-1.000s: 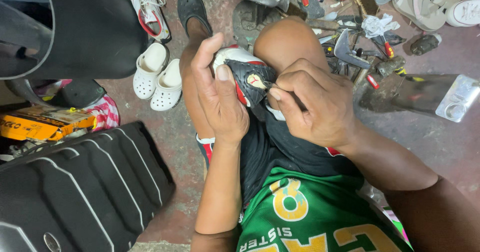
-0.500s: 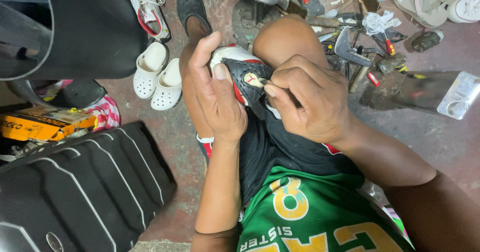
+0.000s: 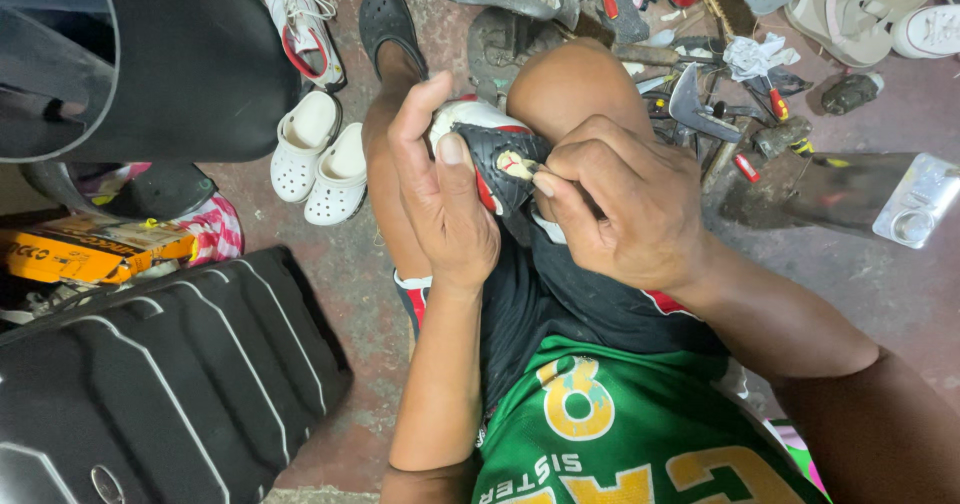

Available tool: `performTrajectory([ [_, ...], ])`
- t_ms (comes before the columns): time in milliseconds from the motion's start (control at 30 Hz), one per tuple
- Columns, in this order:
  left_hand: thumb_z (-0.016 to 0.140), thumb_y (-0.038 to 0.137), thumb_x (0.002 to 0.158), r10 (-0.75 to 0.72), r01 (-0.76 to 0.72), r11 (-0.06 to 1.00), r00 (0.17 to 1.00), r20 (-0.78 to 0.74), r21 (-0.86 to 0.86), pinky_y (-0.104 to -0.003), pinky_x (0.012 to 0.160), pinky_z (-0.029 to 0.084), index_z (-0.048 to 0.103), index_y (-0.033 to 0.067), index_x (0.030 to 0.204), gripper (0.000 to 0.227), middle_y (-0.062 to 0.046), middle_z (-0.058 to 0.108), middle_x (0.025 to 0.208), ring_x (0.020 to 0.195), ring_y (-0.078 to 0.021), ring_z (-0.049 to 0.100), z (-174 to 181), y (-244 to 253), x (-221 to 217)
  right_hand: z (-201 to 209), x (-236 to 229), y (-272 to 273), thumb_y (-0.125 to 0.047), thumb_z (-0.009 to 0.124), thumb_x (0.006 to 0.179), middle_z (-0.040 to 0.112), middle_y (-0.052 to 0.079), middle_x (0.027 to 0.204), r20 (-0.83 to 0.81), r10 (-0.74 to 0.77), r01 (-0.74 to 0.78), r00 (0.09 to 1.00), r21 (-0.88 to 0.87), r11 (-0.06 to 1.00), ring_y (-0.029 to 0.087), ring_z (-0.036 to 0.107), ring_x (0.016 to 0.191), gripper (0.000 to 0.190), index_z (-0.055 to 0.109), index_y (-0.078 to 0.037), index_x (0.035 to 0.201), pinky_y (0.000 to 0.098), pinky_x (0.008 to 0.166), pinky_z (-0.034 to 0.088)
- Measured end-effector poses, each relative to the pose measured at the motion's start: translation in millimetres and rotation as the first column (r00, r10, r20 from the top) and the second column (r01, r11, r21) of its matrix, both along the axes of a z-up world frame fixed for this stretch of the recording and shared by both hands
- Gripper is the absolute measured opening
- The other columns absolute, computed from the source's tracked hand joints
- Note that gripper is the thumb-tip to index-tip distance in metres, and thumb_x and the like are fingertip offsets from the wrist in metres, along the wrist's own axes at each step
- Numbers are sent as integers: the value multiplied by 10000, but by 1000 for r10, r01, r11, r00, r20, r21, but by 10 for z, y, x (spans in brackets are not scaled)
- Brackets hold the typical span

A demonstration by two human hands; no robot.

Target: The person is repairing a white and red sneaker by hand. They use a metal tool to scrape the heel area and then use a needle and thread to stitch the damaged section. The person works on the shoe while sitting on the floor.

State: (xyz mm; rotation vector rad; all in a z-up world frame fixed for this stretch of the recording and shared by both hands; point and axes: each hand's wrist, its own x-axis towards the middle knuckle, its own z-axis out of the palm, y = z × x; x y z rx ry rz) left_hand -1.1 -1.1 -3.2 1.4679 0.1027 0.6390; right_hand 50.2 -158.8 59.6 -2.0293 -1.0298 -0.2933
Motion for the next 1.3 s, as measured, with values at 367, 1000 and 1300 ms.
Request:
performTrajectory([
  [367,422,240,1220,-17,17,1000,1000,-7,9,-272,1091,403,476,-5,1464,350,-89,570,1376,1180,-131,527,-4,2,-25,-22,2,1,8,756,964,644,99,941,-1,18,-18,1000,17,1000,273,681,822,197,579,-37,1039,383,714,525],
  [1000,415,343,1198,99,-86,986,992,-81,146,-292,1111,459,531,-15,1418,436,-108,600,1337,1188,-167,594,280,131,-63,131,53,46,-45,796,911,664,71,929,-98,106,-106,990,2,994,256,681,818,174,629,-57,959,358,710,520],
  [1300,430,283,1192,45,-52,997,991,-127,-56,-286,1080,426,543,-34,1397,393,-99,563,1322,1177,-146,546,274,167,-268,403,-59,124,-65,797,874,641,59,799,-243,151,-180,958,-100,979,213,655,674,151,648,-60,900,331,605,480],
])
